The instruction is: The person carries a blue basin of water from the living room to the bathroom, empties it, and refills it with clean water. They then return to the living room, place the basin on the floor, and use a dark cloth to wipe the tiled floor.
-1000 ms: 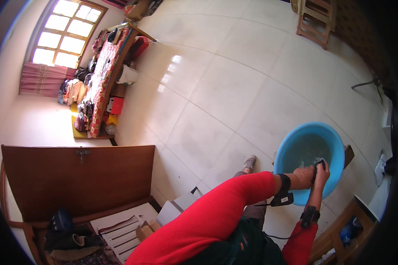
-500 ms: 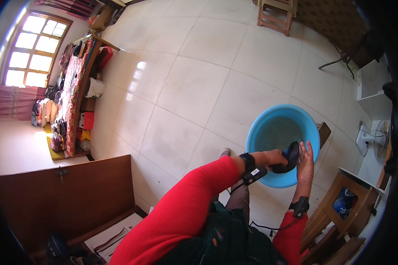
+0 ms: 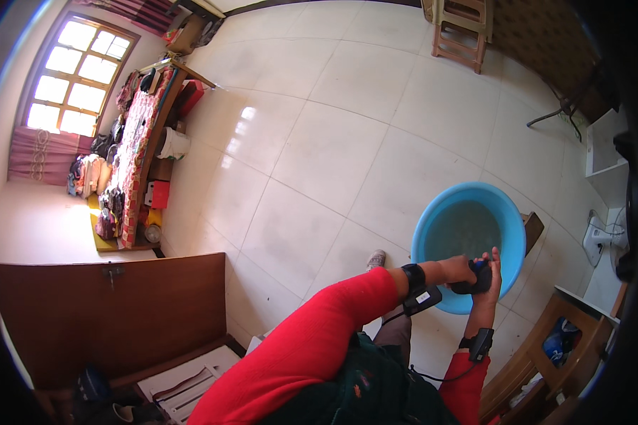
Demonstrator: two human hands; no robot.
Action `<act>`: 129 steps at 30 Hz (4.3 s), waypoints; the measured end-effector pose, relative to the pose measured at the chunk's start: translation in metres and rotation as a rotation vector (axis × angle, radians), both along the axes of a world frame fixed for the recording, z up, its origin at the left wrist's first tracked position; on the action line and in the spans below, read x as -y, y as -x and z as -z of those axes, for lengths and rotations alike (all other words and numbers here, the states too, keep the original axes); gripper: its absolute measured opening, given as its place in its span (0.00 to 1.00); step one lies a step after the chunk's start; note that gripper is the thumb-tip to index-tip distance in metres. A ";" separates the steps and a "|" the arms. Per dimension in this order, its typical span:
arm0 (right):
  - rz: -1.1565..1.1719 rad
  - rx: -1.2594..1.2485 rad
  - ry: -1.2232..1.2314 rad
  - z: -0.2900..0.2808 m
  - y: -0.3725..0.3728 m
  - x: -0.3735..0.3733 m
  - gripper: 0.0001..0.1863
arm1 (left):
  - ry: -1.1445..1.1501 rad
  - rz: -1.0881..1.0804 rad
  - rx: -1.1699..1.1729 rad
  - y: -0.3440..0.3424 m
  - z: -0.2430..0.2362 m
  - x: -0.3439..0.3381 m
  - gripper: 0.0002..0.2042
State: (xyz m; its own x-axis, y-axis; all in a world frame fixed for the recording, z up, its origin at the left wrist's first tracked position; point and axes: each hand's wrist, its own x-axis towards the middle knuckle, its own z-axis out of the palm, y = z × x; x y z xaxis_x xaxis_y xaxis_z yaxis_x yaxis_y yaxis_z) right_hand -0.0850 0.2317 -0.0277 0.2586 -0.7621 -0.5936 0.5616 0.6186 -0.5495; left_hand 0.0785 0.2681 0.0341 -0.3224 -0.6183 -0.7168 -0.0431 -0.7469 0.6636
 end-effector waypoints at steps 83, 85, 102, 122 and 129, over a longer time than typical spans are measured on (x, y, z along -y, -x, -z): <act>-0.266 0.226 0.594 -0.244 -0.001 0.011 0.14 | 1.686 -0.093 0.465 0.041 -0.232 0.023 0.07; -0.375 0.186 0.573 -0.237 -0.003 0.018 0.18 | 1.741 -0.035 0.485 0.040 -0.232 0.024 0.08; -0.859 0.085 0.303 -0.211 -0.027 0.064 0.15 | 1.867 0.218 0.519 0.018 -0.197 0.027 0.09; -1.413 -0.394 0.566 -0.237 -0.037 0.085 0.09 | 2.162 0.701 0.740 0.059 -0.150 0.026 0.03; -1.380 -0.554 0.538 -0.220 -0.029 0.080 0.08 | 2.132 0.850 0.822 0.072 -0.128 0.027 0.02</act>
